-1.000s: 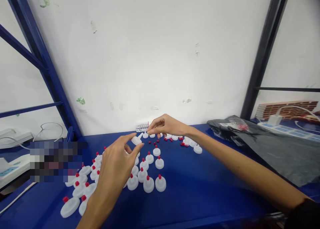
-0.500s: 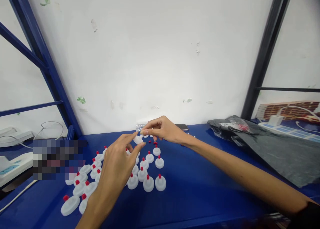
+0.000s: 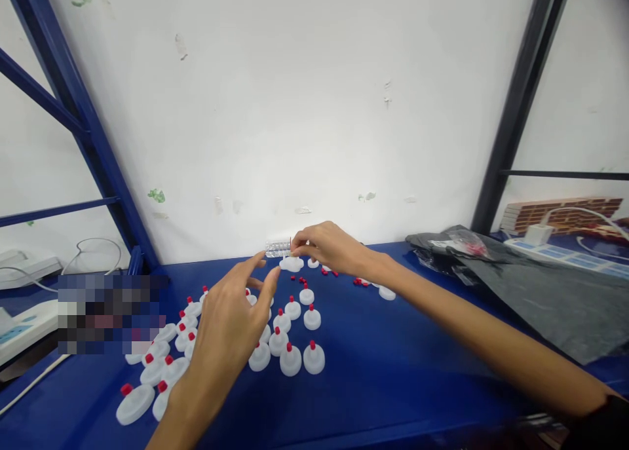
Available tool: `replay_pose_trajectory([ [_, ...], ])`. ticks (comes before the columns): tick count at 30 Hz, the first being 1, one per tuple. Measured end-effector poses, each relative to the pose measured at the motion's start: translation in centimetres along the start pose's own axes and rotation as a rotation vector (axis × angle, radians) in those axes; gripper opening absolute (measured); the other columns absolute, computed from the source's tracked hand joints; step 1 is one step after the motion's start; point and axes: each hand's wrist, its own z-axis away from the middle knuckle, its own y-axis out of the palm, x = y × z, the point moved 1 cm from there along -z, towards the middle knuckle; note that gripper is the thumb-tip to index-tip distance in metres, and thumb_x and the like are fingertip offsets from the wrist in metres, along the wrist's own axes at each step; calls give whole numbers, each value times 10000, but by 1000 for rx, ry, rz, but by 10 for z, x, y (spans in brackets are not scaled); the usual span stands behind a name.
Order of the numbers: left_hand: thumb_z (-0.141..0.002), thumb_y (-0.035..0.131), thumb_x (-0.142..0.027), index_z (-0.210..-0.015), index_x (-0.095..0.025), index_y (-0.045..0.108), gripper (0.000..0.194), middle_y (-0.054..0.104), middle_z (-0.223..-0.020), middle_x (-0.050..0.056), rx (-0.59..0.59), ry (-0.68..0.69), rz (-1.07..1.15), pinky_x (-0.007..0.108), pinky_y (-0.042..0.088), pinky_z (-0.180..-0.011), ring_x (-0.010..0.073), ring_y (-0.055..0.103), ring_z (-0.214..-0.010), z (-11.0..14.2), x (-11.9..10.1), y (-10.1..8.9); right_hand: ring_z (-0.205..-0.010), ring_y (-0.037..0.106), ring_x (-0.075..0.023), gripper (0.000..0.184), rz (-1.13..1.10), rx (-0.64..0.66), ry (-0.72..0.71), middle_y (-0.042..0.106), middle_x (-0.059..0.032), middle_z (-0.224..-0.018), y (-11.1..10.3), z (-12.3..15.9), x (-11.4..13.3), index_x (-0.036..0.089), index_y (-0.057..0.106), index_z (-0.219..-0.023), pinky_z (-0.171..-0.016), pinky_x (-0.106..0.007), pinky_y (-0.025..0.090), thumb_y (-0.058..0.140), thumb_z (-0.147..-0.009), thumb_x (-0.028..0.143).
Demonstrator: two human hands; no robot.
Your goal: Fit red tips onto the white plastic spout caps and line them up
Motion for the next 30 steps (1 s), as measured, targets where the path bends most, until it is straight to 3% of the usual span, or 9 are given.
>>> replay_pose_trajectory([
  [3,-973,531,-483,-1244,-256,691,388,782,-898,9,-14,11,17,359,521,-734,201,685,-593,1,-1,-2,-741,635,-163,187,226,111,106,752,-49,-843,3,0,-19,184,753,-948,-635,-265,347,580,-999,230],
  [8,-968,541,-413,-1163,-259,713,302,764,-855,1,-27,47,20,362,519,-769,211,697,-655,1,0,-2,-808,677,-228,110,275,272,147,760,-93,-854,26,5,-46,177,772,-849,-646,-279,364,678,-905,186],
  [13,-963,550,-392,-1122,-274,716,258,748,-833,-11,-18,40,18,353,507,-729,209,693,-654,1,0,-1,-748,700,-217,90,188,397,153,769,-88,-800,44,10,-51,164,788,-827,-623,-265,417,718,-867,204],
  [19,-960,556,-368,-1100,-262,722,242,749,-869,-3,-17,54,24,340,509,-728,196,690,-650,1,1,-1,-615,696,-136,304,-32,468,103,773,-32,-729,49,10,-40,161,791,-905,-606,-205,468,644,-957,422],
  [21,-962,555,-366,-1095,-265,721,235,745,-864,-6,-16,53,28,334,507,-725,193,690,-655,1,1,-1,-605,689,-124,404,-36,434,102,775,-21,-731,46,8,-39,180,787,-893,-622,-200,466,563,-996,499],
  [24,-964,551,-367,-1082,-269,723,231,741,-857,-9,-13,51,25,333,503,-714,192,686,-653,1,1,-1,-669,699,-151,489,90,280,184,783,-42,-793,39,6,-47,193,774,-956,-664,-228,460,403,-1064,495],
  [27,-966,549,-364,-1080,-269,724,230,744,-869,-7,-13,50,16,336,502,-714,190,680,-643,1,0,-1,-898,708,-256,440,238,153,283,777,-143,-978,37,7,-66,146,739,-1109,-761,-303,464,366,-1080,377],
  [30,-965,547,-356,-1073,-260,724,228,747,-891,-3,-4,48,10,338,503,-720,187,676,-641,2,-1,-2,-1127,644,-316,370,312,140,290,729,-189,-1180,44,12,-84,139,684,-1265,-870,-348,464,447,-1052,327],
])
